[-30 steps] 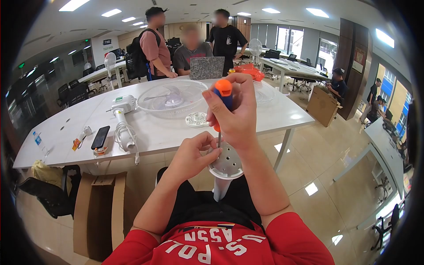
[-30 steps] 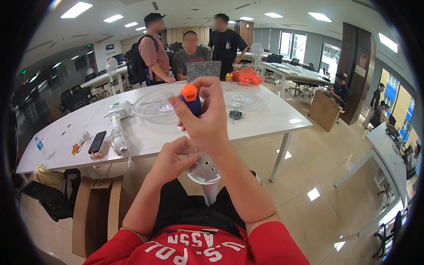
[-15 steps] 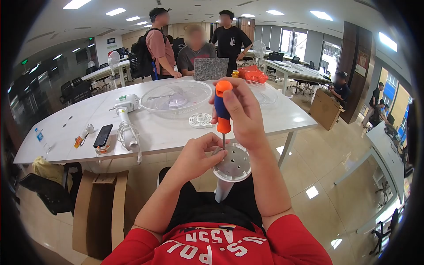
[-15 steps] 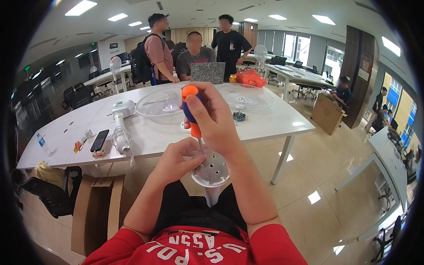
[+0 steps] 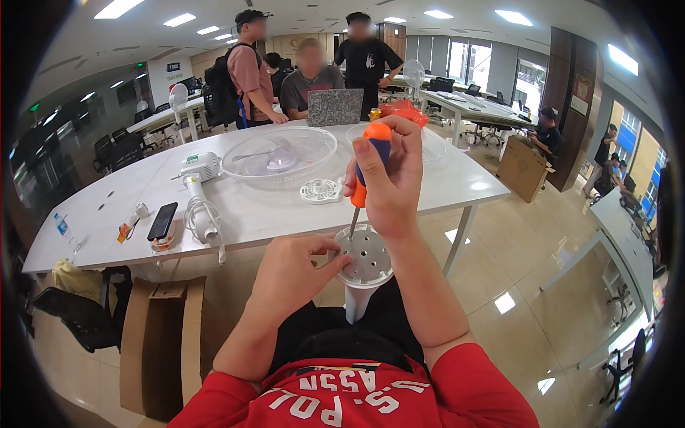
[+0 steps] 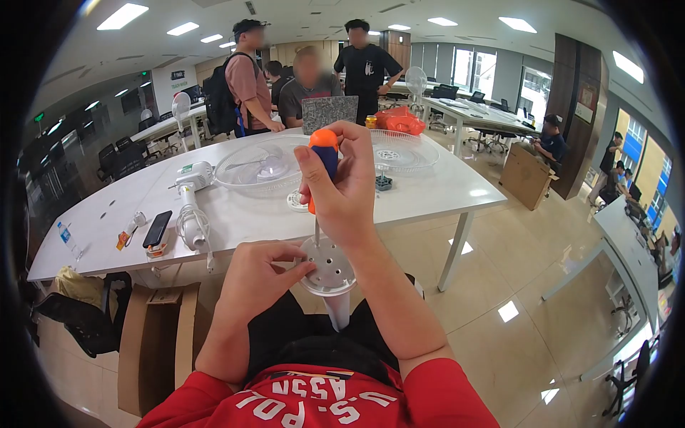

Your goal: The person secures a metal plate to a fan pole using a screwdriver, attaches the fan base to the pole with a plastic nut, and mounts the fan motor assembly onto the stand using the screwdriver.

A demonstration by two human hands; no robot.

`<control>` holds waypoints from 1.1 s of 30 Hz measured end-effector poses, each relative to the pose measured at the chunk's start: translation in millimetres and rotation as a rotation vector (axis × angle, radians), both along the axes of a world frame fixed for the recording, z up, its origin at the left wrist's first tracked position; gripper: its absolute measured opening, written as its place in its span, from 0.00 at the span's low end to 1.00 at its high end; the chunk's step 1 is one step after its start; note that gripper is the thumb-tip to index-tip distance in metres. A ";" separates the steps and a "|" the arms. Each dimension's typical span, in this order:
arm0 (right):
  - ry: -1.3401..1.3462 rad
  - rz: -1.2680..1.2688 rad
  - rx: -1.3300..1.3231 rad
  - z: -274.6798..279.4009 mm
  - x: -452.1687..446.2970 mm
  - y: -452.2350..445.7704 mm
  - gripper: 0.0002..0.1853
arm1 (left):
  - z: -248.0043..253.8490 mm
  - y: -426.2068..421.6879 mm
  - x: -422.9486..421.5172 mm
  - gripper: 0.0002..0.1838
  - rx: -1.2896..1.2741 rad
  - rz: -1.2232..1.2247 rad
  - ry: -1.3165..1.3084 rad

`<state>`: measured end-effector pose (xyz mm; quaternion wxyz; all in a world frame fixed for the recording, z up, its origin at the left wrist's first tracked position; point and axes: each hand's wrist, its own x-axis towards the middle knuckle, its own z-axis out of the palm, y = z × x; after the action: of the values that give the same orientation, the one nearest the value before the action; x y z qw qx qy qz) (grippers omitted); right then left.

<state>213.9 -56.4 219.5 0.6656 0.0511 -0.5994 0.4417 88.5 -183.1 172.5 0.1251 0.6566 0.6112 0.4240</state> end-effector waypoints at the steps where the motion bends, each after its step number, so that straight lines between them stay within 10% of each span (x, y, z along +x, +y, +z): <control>1: 0.001 0.000 -0.002 -0.2 -0.9 -0.5 0.22 | -2.8 2.6 0.0 0.12 -0.002 0.000 0.001; 19: -0.180 -0.102 -0.118 3.3 11.8 -0.8 0.20 | -5.3 73.5 -32.6 0.12 -0.163 -0.335 -0.165; 22: -0.181 -0.123 -0.117 5.7 14.5 -2.2 0.20 | -26.8 66.6 -31.3 0.21 -0.115 -0.465 -0.420; 27: -0.194 -0.105 -0.112 6.6 19.6 0.9 0.19 | -35.3 49.0 -17.0 0.57 0.191 -0.525 -0.018; 33: -0.027 -0.118 -0.009 14.1 23.1 -8.5 0.15 | -37.4 60.4 -20.5 0.71 0.115 -0.594 -0.159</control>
<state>237.0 -64.8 233.6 0.6825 0.0066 -0.6083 0.4050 68.0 -122.7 135.1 0.2534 0.7773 0.3559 0.4528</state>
